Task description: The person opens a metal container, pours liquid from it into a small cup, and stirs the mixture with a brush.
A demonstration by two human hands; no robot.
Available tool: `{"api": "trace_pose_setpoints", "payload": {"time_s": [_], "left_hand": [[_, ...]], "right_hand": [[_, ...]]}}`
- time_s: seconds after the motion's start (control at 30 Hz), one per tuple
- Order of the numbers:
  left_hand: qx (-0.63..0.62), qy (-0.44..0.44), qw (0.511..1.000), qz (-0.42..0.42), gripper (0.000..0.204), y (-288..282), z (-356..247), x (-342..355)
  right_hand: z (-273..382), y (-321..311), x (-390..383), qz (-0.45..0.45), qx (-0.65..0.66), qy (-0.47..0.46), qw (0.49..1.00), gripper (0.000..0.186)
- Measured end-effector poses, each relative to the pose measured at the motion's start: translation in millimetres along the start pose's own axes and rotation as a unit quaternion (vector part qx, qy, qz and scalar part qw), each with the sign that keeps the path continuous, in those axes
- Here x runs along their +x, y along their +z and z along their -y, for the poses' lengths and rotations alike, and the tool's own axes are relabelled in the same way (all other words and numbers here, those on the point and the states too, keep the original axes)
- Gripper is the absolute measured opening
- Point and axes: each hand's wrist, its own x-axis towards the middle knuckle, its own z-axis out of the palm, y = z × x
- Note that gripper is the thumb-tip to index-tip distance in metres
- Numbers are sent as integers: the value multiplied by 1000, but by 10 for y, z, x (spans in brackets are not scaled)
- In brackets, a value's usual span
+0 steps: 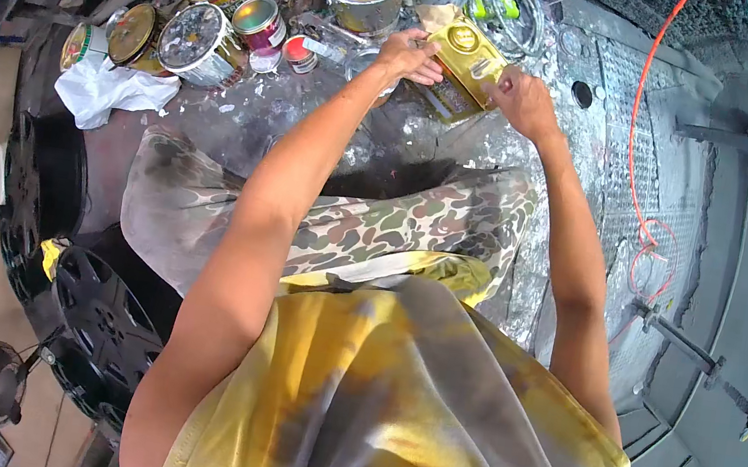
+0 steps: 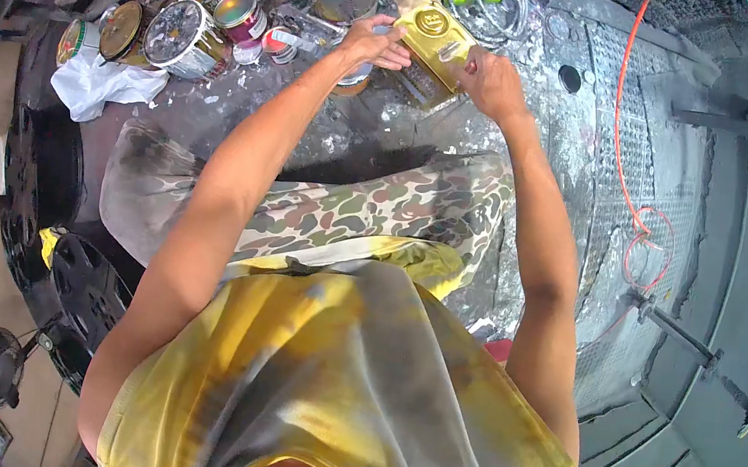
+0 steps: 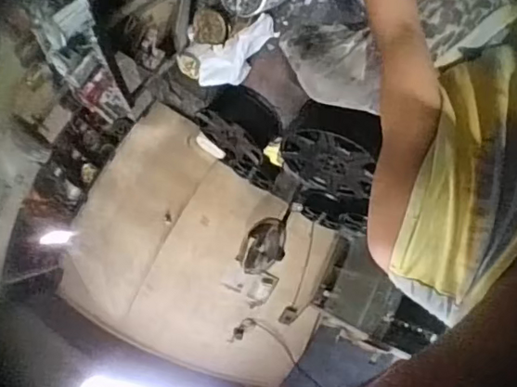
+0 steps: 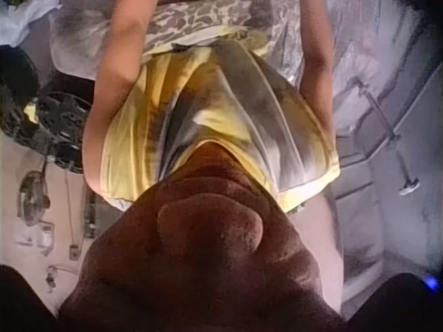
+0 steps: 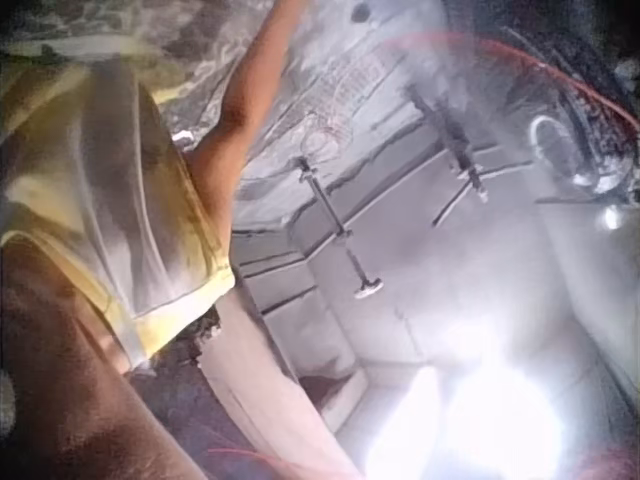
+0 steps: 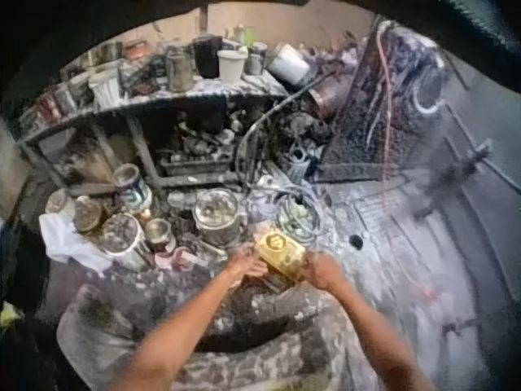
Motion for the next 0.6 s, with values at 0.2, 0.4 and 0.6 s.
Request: {"api": "trace_pose_setpoints", "payload": {"time_s": [0.2, 0.4, 0.6], "left_hand": [[-8, -2, 1000, 12, 60, -45, 52, -22], [-11, -2, 1000, 10, 64, 12, 17, -30], [-23, -5, 1000, -3, 64, 12, 38, -53]], "right_hand": [[266, -489, 41, -112, 121, 3, 986, 25], [150, -229, 624, -138, 108, -18, 984, 25], [65, 46, 951, -140, 100, -26, 985, 24]]}}
